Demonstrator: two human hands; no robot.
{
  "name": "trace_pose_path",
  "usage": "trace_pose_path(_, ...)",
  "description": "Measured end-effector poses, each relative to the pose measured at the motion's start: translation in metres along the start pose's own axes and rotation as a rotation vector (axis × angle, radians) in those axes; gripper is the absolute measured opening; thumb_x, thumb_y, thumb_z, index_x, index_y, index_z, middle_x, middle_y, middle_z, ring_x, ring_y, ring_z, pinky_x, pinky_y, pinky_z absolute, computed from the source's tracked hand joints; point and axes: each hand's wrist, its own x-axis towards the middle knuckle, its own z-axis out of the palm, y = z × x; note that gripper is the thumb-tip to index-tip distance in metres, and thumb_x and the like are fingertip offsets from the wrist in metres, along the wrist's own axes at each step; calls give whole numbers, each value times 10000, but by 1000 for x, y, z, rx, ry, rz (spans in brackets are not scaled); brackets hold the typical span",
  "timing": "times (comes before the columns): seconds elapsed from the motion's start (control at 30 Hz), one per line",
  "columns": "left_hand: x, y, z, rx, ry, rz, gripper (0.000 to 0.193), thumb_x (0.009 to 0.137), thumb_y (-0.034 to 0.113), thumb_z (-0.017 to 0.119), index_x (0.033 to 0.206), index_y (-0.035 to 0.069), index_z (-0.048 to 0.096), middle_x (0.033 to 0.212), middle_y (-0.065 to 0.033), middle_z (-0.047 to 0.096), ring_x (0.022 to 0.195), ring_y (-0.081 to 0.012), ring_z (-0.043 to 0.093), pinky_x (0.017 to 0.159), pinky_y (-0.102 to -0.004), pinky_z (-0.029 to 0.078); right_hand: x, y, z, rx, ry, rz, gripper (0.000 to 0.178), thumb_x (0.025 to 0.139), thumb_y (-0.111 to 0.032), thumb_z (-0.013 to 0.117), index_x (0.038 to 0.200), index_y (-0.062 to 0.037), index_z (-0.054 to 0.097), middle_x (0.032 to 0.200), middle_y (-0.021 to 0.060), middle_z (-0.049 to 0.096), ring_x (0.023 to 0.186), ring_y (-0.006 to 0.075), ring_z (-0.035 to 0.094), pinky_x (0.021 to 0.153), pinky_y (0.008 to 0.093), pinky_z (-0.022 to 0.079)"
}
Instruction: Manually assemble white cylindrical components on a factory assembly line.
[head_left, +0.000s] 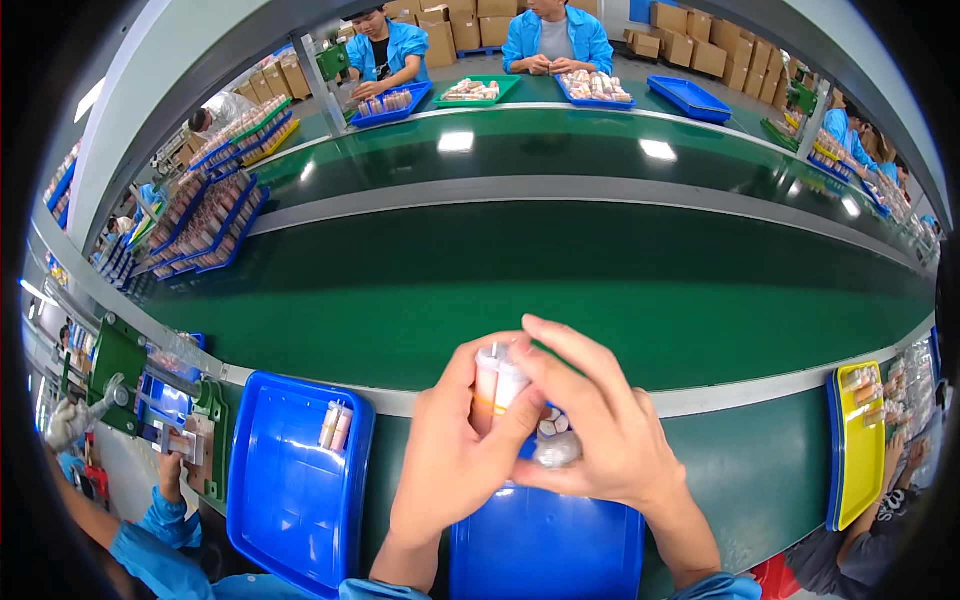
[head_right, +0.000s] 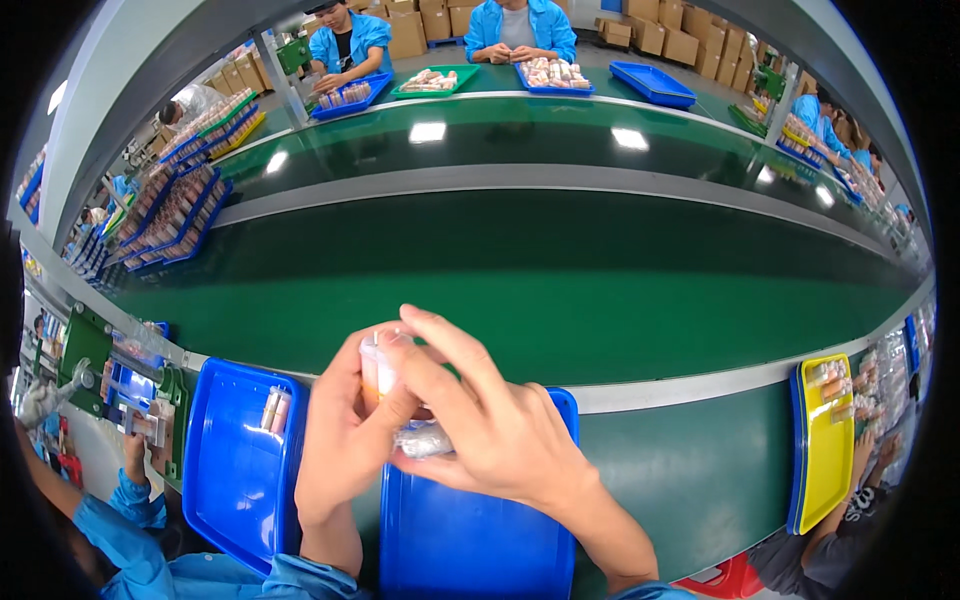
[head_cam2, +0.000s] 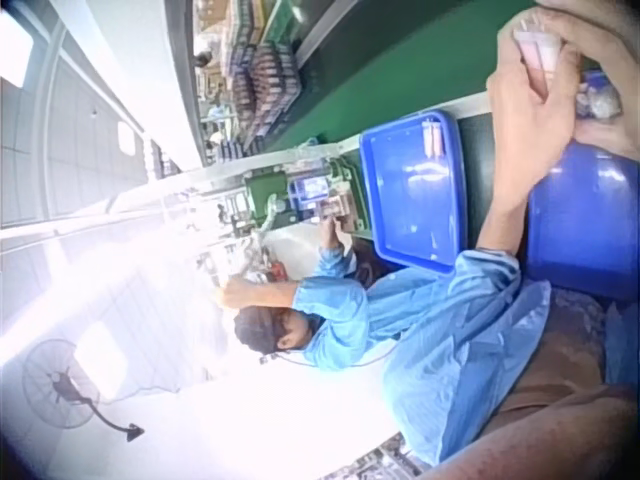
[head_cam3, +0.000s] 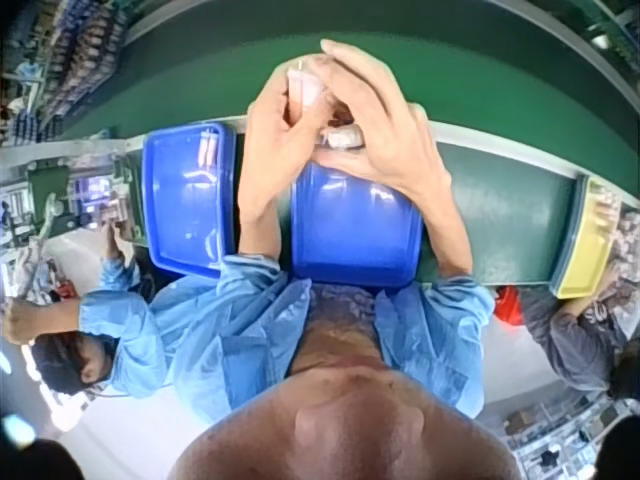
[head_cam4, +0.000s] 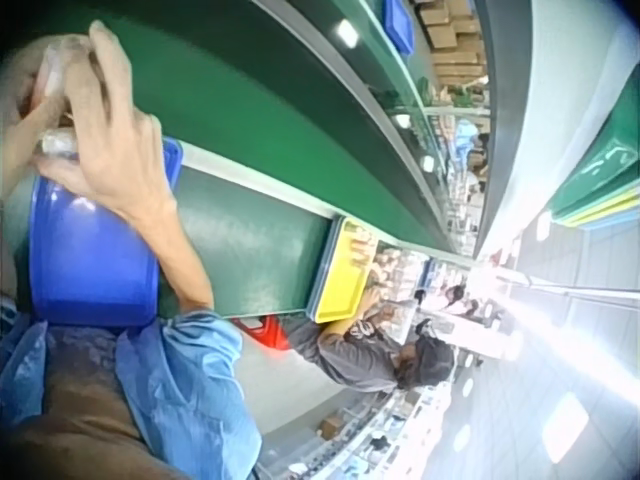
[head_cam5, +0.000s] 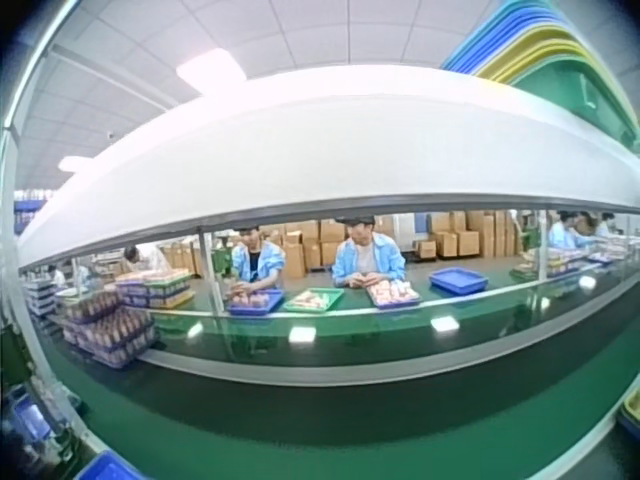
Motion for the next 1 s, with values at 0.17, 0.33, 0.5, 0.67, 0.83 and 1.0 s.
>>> trace_pose_path(0.17,10,-11,2,-689,-273,-52,402,1003,73,623,1374,85,468,1086,-89,582,787,-131,595,695,-280,502,1,1,-12,179,102,112,693,704,-259,942,1269,-38,607,1173,114,625,858,225,708,713,321,593)
trace_pose_path(0.33,12,-27,5,-740,-264,-82,405,1039,215,603,1388,107,429,1223,-74,529,1067,-151,562,900,-331,490,-3,4,-18,530,-55,530,394,802,-177,885,1053,-30,619,766,46,639,735,118,639,631,252,495)
trace_pose_path(0.5,10,-24,16,-682,-138,-71,493,1025,335,573,1407,48,453,1289,-115,522,1149,-237,552,929,-393,486,1,7,-14,779,-137,747,285,901,-156,799,1090,0,654,804,20,629,760,84,618,641,260,491)
trace_pose_path(0.67,11,-31,26,-269,-48,372,746,938,420,680,1487,54,333,1354,-116,497,1279,-255,510,1074,-419,421,-16,25,-10,1341,-143,845,379,1064,-287,546,1099,64,687,772,35,610,484,40,416,463,247,365)
trace_pose_path(0.83,10,-28,14,213,18,692,964,632,66,896,1431,35,357,1363,-186,507,1230,-294,586,1057,-444,470,-11,17,-10,1466,-128,807,661,1038,-474,394,1183,139,594,968,276,676,365,36,270,319,219,232)
trace_pose_path(1.0,7,-24,16,293,87,731,845,675,83,894,1395,11,458,1316,-208,584,1233,-322,605,1052,-423,485,-16,22,-10,1580,-165,785,678,1018,-494,446,1276,127,535,1051,313,674,374,27,268,324,216,230)
